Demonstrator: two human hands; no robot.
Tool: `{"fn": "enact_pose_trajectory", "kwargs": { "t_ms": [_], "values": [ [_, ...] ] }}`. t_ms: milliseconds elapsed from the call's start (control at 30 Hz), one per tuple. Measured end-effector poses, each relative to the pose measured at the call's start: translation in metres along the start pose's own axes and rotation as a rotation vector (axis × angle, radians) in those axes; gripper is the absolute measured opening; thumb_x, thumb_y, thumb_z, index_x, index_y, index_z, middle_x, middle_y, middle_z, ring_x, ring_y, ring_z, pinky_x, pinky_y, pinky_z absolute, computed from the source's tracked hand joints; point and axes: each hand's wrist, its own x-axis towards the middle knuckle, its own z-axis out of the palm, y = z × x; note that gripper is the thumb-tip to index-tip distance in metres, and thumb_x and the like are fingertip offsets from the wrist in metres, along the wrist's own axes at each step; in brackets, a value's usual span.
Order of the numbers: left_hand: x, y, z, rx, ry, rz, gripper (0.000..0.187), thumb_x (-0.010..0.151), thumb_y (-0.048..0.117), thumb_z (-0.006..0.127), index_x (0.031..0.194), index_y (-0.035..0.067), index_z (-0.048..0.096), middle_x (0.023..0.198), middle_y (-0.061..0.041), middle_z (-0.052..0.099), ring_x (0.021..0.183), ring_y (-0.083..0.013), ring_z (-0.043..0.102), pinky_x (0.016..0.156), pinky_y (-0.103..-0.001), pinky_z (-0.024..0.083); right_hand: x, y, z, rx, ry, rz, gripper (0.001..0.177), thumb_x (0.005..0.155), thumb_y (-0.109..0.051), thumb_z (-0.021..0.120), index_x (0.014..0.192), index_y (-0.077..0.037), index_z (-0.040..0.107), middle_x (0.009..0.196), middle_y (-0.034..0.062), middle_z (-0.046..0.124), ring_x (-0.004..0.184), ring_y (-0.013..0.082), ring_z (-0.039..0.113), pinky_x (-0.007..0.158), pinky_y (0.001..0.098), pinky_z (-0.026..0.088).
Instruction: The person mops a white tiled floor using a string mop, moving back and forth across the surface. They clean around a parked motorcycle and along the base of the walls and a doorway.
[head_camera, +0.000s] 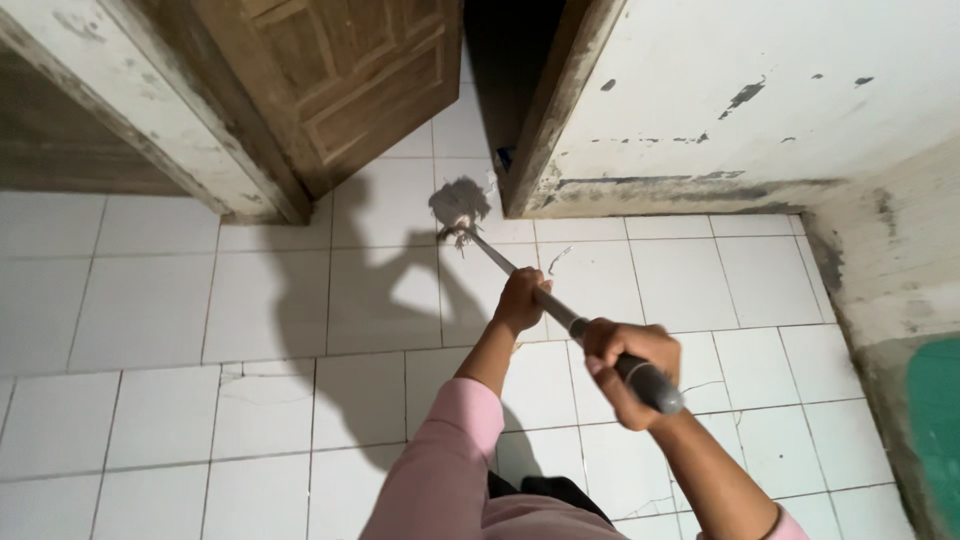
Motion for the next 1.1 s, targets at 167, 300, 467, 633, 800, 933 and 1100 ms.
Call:
{"fn": "enact_pose_trajectory", "kwargs": {
  "t_ms": [167,300,467,633,800,933,1100],
  "values": [
    [-0.001,0.061,-0.019,0.086,-0.237,-0.268,0.03,0.098,0.026,0.058,0.077,0.005,0.065,0.089,-0.021,0.071,0.095,-0.0393,0.067,0.089,-0.049,0.051,-0.01,-0.011,-0.054,0.34,0.111,0.045,0.027,0.081,0.009,0.059,0.07,-0.011,0.046,0.056,-0.0008,0.049,0.05,0.0113,0.046,0.054,0.0323,0.039],
    [-0.013,0.074,-0.041,0.212,-0.22,-0.252,0.023,0.094,0.024,0.061,0.083,0.006,0.07,0.09,-0.018,0.073,0.094,-0.0403,0.067,0.089,-0.052,0.049,-0.013,0.001,-0.061,0.576,0.106,0.002,0.023,0.081,0.007,0.059,0.067,-0.008,0.048,0.056,0.0006,0.047,0.051,0.0106,0.039,0.06,0.0318,0.034],
    [-0.038,0.017,-0.069,0.142,-0.137,-0.435,0.017,0.094,0.016,0.063,0.085,0.004,0.072,0.091,-0.019,0.072,0.089,-0.0378,0.07,0.085,-0.047,0.055,-0.006,0.033,-0.007,0.686,0.002,-0.084,0.011,0.074,0.002,0.053,0.075,-0.007,0.048,0.068,0.004,0.053,0.061,0.0171,0.043,0.065,0.0363,0.038],
    [-0.076,-0.026,-0.088,0.187,-0.062,-0.463,0.013,0.093,0.011,0.066,0.085,0.001,0.07,0.087,-0.02,0.072,0.082,-0.0334,0.07,0.078,-0.044,0.058,-0.013,0.041,0.018,0.541,-0.145,0.009,0.026,0.081,0.007,0.058,0.071,-0.01,0.041,0.065,0.0049,0.051,0.063,0.0197,0.047,0.063,0.0369,0.042],
    [-0.097,0.005,-0.074,0.059,-0.175,-0.561,0.013,0.086,0.003,0.064,0.097,0.002,0.071,0.091,-0.018,0.073,0.083,-0.03,0.073,0.077,-0.04,0.061,-0.035,0.024,-0.014,0.572,-0.133,0.001,0.025,0.083,0.006,0.055,0.07,-0.011,0.042,0.064,0.005,0.051,0.06,0.0177,0.047,0.063,0.0369,0.042],
    [-0.088,0.051,-0.038,0.042,-0.224,-0.442,0.014,0.08,-0.001,0.067,0.094,-0.002,0.072,0.092,-0.019,0.073,0.088,-0.0308,0.073,0.083,-0.04,0.061,-0.056,0.001,-0.059,0.539,-0.075,0.05,0.023,0.082,0.005,0.055,0.07,-0.01,0.042,0.062,0.0043,0.049,0.057,0.0167,0.045,0.057,0.0356,0.038],
    [-0.062,0.113,0.028,-0.061,-0.355,-0.54,0.012,0.092,0.009,0.063,0.092,0.0,0.072,0.092,-0.022,0.075,0.091,-0.0345,0.073,0.089,-0.043,0.058,-0.09,-0.029,-0.115,0.431,0.043,0.058,0.013,0.075,0.001,0.053,0.073,-0.01,0.046,0.063,0.0022,0.047,0.057,0.0146,0.042,0.057,0.0336,0.033]
  ]
}}
